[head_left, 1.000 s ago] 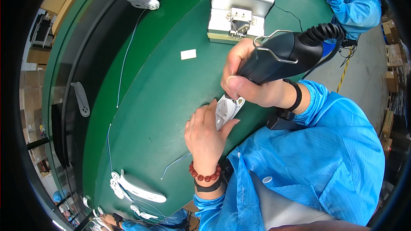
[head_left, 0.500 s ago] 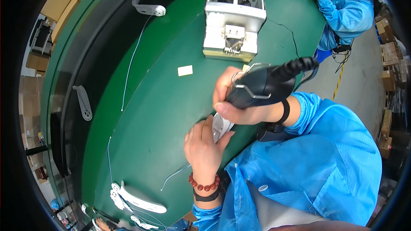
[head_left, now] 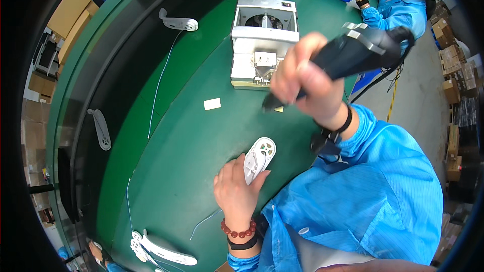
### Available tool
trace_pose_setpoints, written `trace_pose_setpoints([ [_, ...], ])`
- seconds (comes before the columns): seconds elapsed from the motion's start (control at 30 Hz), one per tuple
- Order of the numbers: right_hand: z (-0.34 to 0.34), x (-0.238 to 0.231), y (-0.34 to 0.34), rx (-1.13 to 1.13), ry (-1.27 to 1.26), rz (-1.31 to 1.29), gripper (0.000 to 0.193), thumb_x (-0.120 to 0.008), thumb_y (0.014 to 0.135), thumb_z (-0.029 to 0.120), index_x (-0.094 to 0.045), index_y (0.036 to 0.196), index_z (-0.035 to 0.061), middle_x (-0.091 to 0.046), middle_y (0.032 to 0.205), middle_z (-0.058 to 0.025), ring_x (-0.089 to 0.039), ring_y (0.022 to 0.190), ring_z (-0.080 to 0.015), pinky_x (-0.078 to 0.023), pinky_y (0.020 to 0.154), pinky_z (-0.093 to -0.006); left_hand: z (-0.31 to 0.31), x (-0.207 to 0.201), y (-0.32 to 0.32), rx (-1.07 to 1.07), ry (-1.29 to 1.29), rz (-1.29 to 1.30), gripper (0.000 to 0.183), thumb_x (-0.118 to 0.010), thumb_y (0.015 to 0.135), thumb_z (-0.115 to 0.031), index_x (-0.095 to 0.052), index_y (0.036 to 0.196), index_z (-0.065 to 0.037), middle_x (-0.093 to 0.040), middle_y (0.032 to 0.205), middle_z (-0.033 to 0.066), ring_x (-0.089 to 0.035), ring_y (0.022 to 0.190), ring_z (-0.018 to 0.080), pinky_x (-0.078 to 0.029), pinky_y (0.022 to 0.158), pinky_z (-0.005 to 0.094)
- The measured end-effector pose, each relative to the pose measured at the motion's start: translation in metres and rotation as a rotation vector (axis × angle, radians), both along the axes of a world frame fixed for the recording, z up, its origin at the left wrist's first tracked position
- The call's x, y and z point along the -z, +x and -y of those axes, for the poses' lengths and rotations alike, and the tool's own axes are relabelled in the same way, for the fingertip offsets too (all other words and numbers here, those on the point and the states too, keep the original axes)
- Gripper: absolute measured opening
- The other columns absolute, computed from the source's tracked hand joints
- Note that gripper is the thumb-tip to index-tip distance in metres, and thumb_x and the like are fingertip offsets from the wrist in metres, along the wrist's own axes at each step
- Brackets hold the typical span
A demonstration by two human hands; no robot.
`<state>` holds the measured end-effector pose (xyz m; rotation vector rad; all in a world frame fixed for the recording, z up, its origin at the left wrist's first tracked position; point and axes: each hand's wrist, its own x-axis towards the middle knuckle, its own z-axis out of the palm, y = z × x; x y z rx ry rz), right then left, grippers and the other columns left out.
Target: Using a power screwdriver to assemble small components into white plastic housings on a production line.
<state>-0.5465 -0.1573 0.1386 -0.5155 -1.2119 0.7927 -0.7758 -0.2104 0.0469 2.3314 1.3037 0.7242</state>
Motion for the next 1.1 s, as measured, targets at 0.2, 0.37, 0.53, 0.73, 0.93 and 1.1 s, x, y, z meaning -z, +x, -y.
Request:
trace_pose_setpoints([
  [0.2,-0.029,-0.018,0.022,0.217,0.073,0.186,0.011,-0.052,0.094,0.006,-0.045,0.103,0.0044,-0.053,0.069,-0.0084,-0.051,0.056,-0.0160,-0.046,0.057,-0.0326,0.001,0.000,-0.006,0.011,0.033,-0.017,0.059,-0.085,0.067,-0.038,-0.067,0.113,-0.006,-0.067,0.101,0.0087,-0.065,0.090,0.0292,-0.050,0.077,0.0406],
  [0.37,-0.026,-0.017,0.007,0.263,0.008,0.327,0.012,-0.054,0.092,-0.002,-0.046,0.099,0.0026,-0.057,0.070,-0.0086,-0.056,0.058,-0.0157,-0.048,0.056,-0.0315,0.004,-0.002,-0.015,0.013,-0.005,-0.016,0.059,-0.086,0.066,-0.036,-0.067,0.113,-0.004,-0.067,0.103,0.0107,-0.065,0.091,0.0313,-0.051,0.079,0.0413],
  [0.53,-0.030,-0.011,0.005,0.263,-0.044,0.347,0.012,-0.054,0.092,-0.001,-0.046,0.100,0.0028,-0.057,0.070,-0.0078,-0.057,0.059,-0.0155,-0.048,0.057,-0.0312,0.003,-0.001,-0.019,0.011,-0.006,-0.011,0.060,-0.086,0.066,-0.036,-0.067,0.113,-0.005,-0.067,0.103,0.0108,-0.065,0.090,0.0313,-0.051,0.078,0.0414],
  [0.73,-0.036,-0.007,-0.005,0.269,-0.042,0.229,0.013,-0.065,0.090,0.006,-0.055,0.082,0.0041,-0.056,0.064,0.0009,-0.055,0.056,-0.0065,-0.044,0.052,-0.0236,0.002,0.002,-0.023,0.016,-0.004,-0.008,0.060,-0.086,0.066,-0.037,-0.067,0.113,-0.005,-0.067,0.103,0.0108,-0.065,0.090,0.0315,-0.051,0.078,0.0415],
  [0.93,-0.036,-0.013,-0.016,0.201,-0.219,0.234,0.014,-0.065,0.091,0.007,-0.055,0.082,0.0042,-0.058,0.064,-0.0007,-0.055,0.055,-0.0072,-0.044,0.052,-0.0245,0.001,-0.004,-0.030,0.023,-0.017,-0.021,0.060,-0.086,0.067,-0.037,-0.066,0.115,-0.005,-0.067,0.104,0.0111,-0.065,0.090,0.0322,-0.051,0.077,0.0419],
  [1.1,-0.012,0.006,-0.028,0.075,-0.225,0.333,0.013,-0.059,0.094,0.003,-0.048,0.100,0.0028,-0.058,0.068,-0.0061,-0.056,0.057,-0.0130,-0.047,0.055,-0.0297,-0.003,-0.013,-0.033,0.027,-0.053,-0.024,0.059,-0.086,0.068,-0.036,-0.066,0.114,-0.005,-0.067,0.104,0.0111,-0.065,0.089,0.0325,-0.051,0.077,0.0418],
])
